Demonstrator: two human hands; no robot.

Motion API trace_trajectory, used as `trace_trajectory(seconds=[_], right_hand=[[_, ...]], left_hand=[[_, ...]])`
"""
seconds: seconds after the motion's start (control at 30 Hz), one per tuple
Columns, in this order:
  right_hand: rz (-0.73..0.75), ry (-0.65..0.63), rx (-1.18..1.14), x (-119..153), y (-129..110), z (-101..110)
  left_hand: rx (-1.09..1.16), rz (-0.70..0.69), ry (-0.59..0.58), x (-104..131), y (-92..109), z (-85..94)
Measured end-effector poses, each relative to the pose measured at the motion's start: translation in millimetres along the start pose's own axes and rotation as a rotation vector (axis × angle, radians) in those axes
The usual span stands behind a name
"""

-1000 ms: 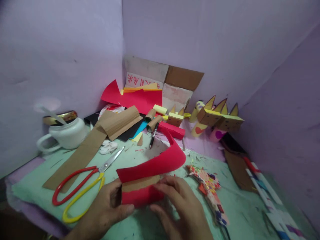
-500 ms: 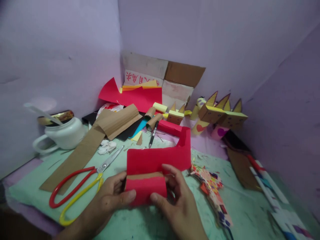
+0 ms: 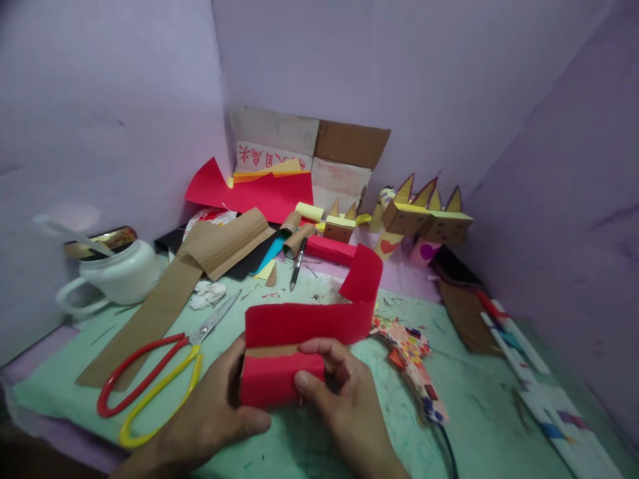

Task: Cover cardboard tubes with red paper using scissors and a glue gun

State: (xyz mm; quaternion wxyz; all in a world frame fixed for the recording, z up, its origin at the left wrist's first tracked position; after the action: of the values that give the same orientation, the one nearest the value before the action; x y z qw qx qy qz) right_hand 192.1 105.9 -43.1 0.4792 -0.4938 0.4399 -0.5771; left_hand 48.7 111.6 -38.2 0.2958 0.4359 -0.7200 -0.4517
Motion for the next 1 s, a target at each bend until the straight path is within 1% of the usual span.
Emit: trace_trajectory(seconds=[0.07, 0.13, 0.2, 0.27, 0.33, 0.4, 0.47, 0.53, 0.7, 0.8, 0.9, 1.0], right_hand=[[-0.004, 0.006, 0.005, 0, 0, 1], [0.006, -0.018, 0.022, 1, 1, 1], [0.072, -0.062, 0.085, 3, -3, -1], [0.204, -0.093, 0.215, 6, -10, -3], [0.317, -0.088, 0.352, 9, -15, -3], [0.371, -0.073, 0.413, 9, -17, -4], [0.381, -0.049, 0.397, 7, -18, -3], [0.367, -0.02, 0.349, 4, -18, 0], [0.309, 0.039, 0.237, 0, -16, 7], [0.317, 0.054, 0.203, 2, -18, 6], [0.358, 0.085, 0.217, 6, -22, 5], [0.335, 0.107, 0.195, 10, -20, 4]], left_hand=[[-0.141, 0.005, 0.07, 2, 0, 7.5], [-0.151, 0.014, 0.106, 2, -2, 11.4], [-0.033, 0.012, 0.125, 0, -2, 12.8], [0.133, 0.015, 0.172, -2, -3, 16.0], [0.24, 0.033, 0.22, -2, -5, 19.5], [0.232, 0.061, 0.187, -3, -7, 17.1], [0.157, 0.062, 0.106, -2, -8, 11.7], [0.061, 0.045, 0.059, 0, -8, 9.0], [-0.197, 0.035, 0.127, 5, -11, 16.0], [-0.195, 0.013, 0.096, 5, -11, 14.0], [-0.185, -0.076, 0.076, 5, -4, 12.0], [-0.229, -0.108, 0.063, 6, -1, 8.7]])
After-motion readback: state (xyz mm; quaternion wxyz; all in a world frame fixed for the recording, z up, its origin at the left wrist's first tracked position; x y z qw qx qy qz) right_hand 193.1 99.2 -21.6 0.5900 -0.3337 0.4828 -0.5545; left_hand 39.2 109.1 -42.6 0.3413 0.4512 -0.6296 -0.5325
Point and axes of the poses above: each hand's wrist, its own x-axis away from the middle knuckle, its own z-axis out of the back of the hand, y = z × x, the point moved 9 cm from there along -x, towards the middle knuckle, and after that the axes turned 11 degrees about x, right-handed, at the moved point
